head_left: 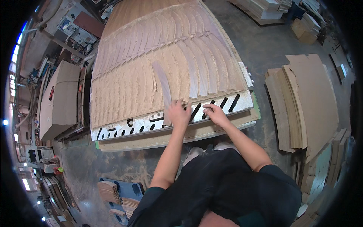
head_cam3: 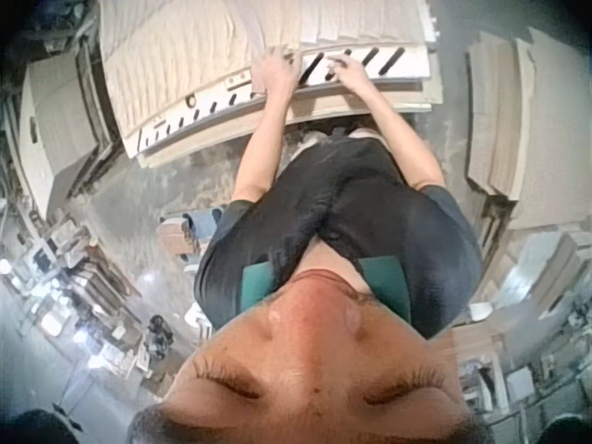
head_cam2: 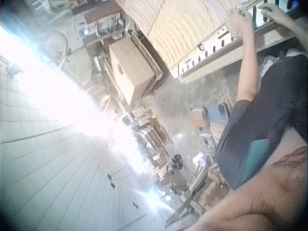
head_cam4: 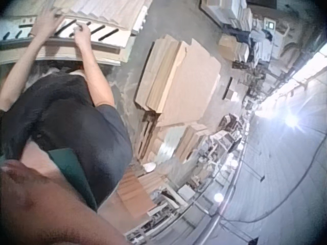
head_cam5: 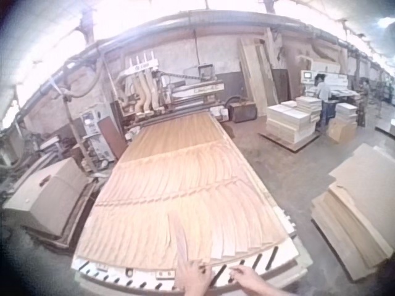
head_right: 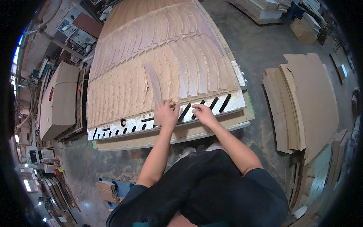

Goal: The person removes thin curved wood veneer pieces from a vacuum press bed by hand and stacks them onto a blue pallet.

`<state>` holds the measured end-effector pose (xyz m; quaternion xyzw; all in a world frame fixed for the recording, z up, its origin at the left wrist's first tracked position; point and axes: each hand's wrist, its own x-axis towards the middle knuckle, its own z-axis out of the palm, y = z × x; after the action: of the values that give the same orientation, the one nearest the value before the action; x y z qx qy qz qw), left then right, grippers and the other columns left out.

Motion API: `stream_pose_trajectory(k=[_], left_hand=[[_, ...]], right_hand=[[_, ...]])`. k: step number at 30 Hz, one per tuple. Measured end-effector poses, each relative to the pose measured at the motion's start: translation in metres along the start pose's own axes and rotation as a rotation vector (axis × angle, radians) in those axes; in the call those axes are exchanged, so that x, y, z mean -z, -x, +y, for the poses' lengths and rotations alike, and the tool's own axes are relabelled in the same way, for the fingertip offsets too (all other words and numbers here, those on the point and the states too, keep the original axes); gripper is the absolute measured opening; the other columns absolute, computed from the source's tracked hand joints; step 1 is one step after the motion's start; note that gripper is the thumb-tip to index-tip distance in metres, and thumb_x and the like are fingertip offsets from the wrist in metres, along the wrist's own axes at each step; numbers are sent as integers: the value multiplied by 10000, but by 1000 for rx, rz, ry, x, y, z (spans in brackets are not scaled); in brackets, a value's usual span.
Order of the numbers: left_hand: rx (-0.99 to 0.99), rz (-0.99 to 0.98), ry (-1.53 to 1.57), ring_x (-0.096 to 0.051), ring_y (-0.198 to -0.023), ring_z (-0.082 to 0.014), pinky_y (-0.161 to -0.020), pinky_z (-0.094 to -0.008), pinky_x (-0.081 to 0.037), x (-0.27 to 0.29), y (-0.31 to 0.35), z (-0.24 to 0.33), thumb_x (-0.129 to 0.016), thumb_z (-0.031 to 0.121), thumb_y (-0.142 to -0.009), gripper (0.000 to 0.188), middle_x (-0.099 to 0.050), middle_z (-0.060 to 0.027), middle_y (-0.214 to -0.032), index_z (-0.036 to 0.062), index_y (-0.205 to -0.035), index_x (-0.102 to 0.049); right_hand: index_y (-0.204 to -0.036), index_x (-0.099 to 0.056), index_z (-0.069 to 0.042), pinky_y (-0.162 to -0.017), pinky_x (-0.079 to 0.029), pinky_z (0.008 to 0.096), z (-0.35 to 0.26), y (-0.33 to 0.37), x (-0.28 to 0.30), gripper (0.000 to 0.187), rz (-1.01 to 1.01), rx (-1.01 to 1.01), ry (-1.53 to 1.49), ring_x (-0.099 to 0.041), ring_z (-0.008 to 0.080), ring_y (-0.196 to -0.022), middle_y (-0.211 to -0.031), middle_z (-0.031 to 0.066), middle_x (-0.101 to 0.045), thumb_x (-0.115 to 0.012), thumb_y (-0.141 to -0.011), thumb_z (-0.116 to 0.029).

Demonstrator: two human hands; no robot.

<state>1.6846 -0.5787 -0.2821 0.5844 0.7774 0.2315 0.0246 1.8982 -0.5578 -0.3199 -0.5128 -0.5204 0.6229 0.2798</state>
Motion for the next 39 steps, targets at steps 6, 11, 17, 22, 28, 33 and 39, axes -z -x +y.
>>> stream_pose_trajectory(k=[6,11,17,22,28,33,39], left_hand=[[81,2,-132,-618,-1155,-339,-984,-490,-470,-49,-8,43,-834,469,-848,545,-680,-123,-1200,89,-1224,-725],[127,0,-81,-673,-1027,-364,-885,-499,-533,-53,-23,45,-882,451,-773,443,-731,-139,-1034,65,-972,-793],[236,-92,69,-714,-923,-400,-813,-526,-587,-53,-36,39,-899,445,-716,502,-759,-197,-926,15,-950,-788],[123,-82,-75,-723,-881,-384,-766,-514,-599,-44,-41,44,-903,449,-700,477,-749,-181,-898,31,-879,-759],[-46,16,-185,-705,-920,-350,-741,-507,-595,-42,-43,43,-892,501,-716,496,-726,-145,-946,50,-854,-739],[-133,-34,-273,-688,-955,-334,-776,-477,-591,-42,-43,33,-864,528,-779,506,-699,-123,-986,48,-880,-741],[52,18,-84,-731,-927,-372,-740,-512,-576,-61,-33,34,-872,592,-771,568,-732,-158,-930,39,-815,-754]], right_hand=[[-1366,-687,11,-863,-559,292,12,3,25,336,-29,-10,-120,-699,130,-960,-1079,73,-784,-655,-1058,-120],[-1361,-687,-1,-782,-542,281,10,0,39,324,-13,24,-138,-668,111,-884,-1063,59,-779,-650,-1065,-128],[-1376,-682,2,-827,-558,293,-13,-26,32,346,-35,73,-155,-681,121,-930,-1085,77,-775,-653,-1053,-120],[-1358,-674,31,-803,-578,293,-33,-60,19,350,20,71,-144,-700,134,-907,-1070,81,-752,-645,-1033,-95],[-1346,-674,38,-808,-586,304,-45,-94,9,353,51,63,-190,-716,166,-919,-1079,108,-754,-638,-1020,-92],[-1363,-669,22,-786,-578,280,-41,-84,9,347,63,39,-221,-706,135,-904,-1084,78,-754,-633,-1041,-99],[-1373,-667,-1,-748,-549,261,-36,-67,7,343,22,-37,-310,-686,100,-878,-1043,51,-760,-630,-1049,-109]])
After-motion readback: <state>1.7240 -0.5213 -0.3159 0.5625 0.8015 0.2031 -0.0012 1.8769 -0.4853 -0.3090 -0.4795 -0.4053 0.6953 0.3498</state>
